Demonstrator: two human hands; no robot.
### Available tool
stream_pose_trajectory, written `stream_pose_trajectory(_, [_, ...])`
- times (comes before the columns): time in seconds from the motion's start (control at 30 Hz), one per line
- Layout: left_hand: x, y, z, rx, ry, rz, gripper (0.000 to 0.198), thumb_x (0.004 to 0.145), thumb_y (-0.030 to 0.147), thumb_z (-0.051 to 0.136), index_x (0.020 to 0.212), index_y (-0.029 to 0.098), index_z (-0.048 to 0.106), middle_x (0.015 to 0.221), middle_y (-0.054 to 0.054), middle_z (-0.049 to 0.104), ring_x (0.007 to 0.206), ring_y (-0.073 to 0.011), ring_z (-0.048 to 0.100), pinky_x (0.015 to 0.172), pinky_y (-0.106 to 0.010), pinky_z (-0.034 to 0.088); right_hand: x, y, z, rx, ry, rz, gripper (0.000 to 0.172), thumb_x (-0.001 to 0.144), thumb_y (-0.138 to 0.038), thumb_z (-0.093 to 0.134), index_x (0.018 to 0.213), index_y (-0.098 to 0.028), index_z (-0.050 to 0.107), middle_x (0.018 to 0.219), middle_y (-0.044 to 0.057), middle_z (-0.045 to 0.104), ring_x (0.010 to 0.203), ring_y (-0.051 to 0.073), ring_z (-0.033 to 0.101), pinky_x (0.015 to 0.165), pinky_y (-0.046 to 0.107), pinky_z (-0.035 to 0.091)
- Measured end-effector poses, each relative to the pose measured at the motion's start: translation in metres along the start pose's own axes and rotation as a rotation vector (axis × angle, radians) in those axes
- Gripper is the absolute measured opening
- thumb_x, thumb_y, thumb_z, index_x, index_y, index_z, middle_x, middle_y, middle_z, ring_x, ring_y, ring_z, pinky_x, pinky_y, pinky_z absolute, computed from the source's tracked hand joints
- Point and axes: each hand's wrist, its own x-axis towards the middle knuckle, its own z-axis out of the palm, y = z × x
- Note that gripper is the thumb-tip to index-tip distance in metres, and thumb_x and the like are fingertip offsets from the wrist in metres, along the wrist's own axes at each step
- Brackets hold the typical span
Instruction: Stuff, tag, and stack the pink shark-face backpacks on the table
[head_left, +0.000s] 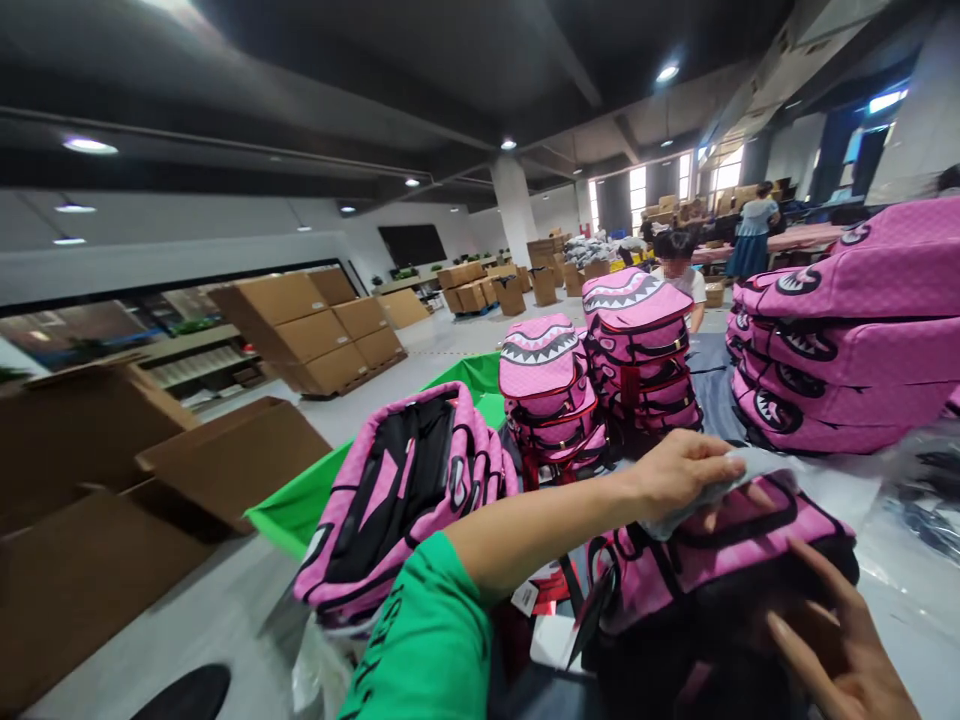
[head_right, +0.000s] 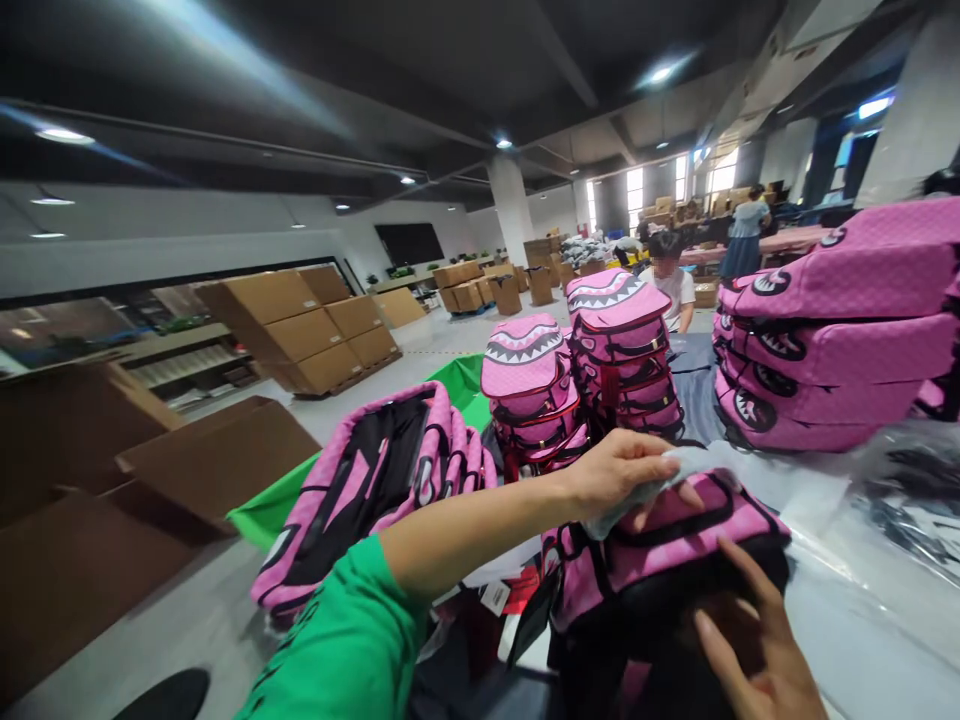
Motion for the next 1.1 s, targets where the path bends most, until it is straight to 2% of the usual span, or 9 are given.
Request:
stream_pose_trajectory(0.2, [0.039,0.012,-0.031,-0.082,0.518,-0.007,0.031,0.099,0.021,0.048,0.073,0.010,0.062,0.059,-0.002,0.064,0.035,-0.0058,0.046,0.043,-0.020,0.036,0.097,0.000,0.002,-0.205,-0.137,-0.291,0.081,0.090,-0.069,0.050,0.159,-0.032,0.029,0.123,0.010,0.067,0.113,0.027,0.067,0.102,0.046,0.054])
stream_pose_trajectory(0.3, [0.038,0.007,-0.043,-0.081,0.572,-0.051,0.021,0.098,0.025,0.052,0.086,0.011,0.062,0.077,-0.005,0.071,0.045,-0.0084,0.056,0.049,-0.021,0.042,0.100,0.025,-0.003,-0.327,-0.162,-0.367,0.068,0.096,-0.064,0.044,0.155,-0.032,0.038,0.146,0.012,0.058,0.132,0.030,0.058,0.112,0.050,0.046])
stream_pose_trajectory(0.47, [0.005,-0.028,-0.050,0.222,0.482,0.124,0.044,0.086,0.040,0.070,0.119,0.014,0.061,0.092,-0.002,0.069,0.083,-0.0142,0.064,0.079,-0.025,0.050,0.043,0.119,-0.040,-0.488,-0.012,-0.232,0.055,0.097,-0.058,0.041,0.138,-0.025,0.056,0.132,0.012,0.068,0.120,0.028,0.066,0.106,0.045,0.052])
stream_pose_trajectory(0.6, [-0.016,-0.059,-0.051,0.610,0.628,0.211,0.057,0.088,0.042,0.067,0.137,0.017,0.052,0.109,-0.005,0.066,0.098,-0.0180,0.061,0.096,-0.034,0.048,-0.035,0.189,-0.084,-0.585,-0.187,0.111,0.042,0.092,-0.053,0.041,0.102,-0.025,0.071,0.079,0.005,0.077,0.075,0.026,0.074,0.075,0.039,0.059])
stream_pose_trajectory(0.7, [-0.034,-0.069,-0.032,0.864,0.819,0.293,0.069,0.087,0.042,0.073,0.147,0.021,0.044,0.122,-0.008,0.063,0.113,-0.0230,0.060,0.104,-0.041,0.046,-0.079,0.221,-0.118,-0.648,-0.179,0.240,0.033,0.080,-0.051,0.047,0.069,-0.028,0.067,0.066,0.007,0.075,0.067,0.032,0.073,0.064,0.043,0.057])
stream_pose_trajectory(0.8, [-0.059,-0.072,0.009,1.161,0.952,0.514,0.068,0.086,0.030,0.077,0.147,0.025,0.047,0.129,-0.010,0.062,0.121,-0.0263,0.058,0.105,-0.043,0.047,-0.086,0.242,-0.145,-0.684,-0.056,0.276,0.034,0.078,-0.055,0.047,0.073,-0.028,0.068,0.080,0.013,0.078,0.076,0.036,0.074,0.068,0.048,0.057])
stream_pose_trajectory(0.87, [-0.070,-0.081,0.043,1.293,0.872,0.710,0.059,0.086,0.016,0.073,0.141,0.024,0.053,0.118,-0.008,0.067,0.114,-0.0239,0.061,0.102,-0.042,0.049,-0.074,0.254,-0.153,-0.678,-0.017,0.255,0.039,0.080,-0.059,0.046,0.080,-0.027,0.068,0.088,0.014,0.078,0.080,0.035,0.074,0.074,0.048,0.058])
stream_pose_trajectory(0.97, [-0.074,-0.111,0.088,1.208,0.496,0.778,0.041,0.088,0.006,0.063,0.127,0.020,0.060,0.099,-0.005,0.072,0.096,-0.0189,0.066,0.096,-0.038,0.052,-0.054,0.271,-0.149,-0.674,-0.003,0.212,0.045,0.082,-0.068,0.047,0.079,-0.026,0.064,0.086,0.013,0.074,0.082,0.033,0.071,0.078,0.047,0.056])
stream_pose_trajectory(1.1, [-0.068,-0.160,0.119,0.829,-0.012,0.316,0.021,0.098,0.022,0.055,0.116,0.021,0.067,0.098,-0.008,0.075,0.094,-0.0192,0.066,0.089,-0.035,0.051,-0.044,0.282,-0.142,-0.686,0.007,0.176,0.058,0.085,-0.078,0.037,0.069,-0.027,0.059,0.077,0.012,0.068,0.081,0.034,0.067,0.077,0.049,0.053])
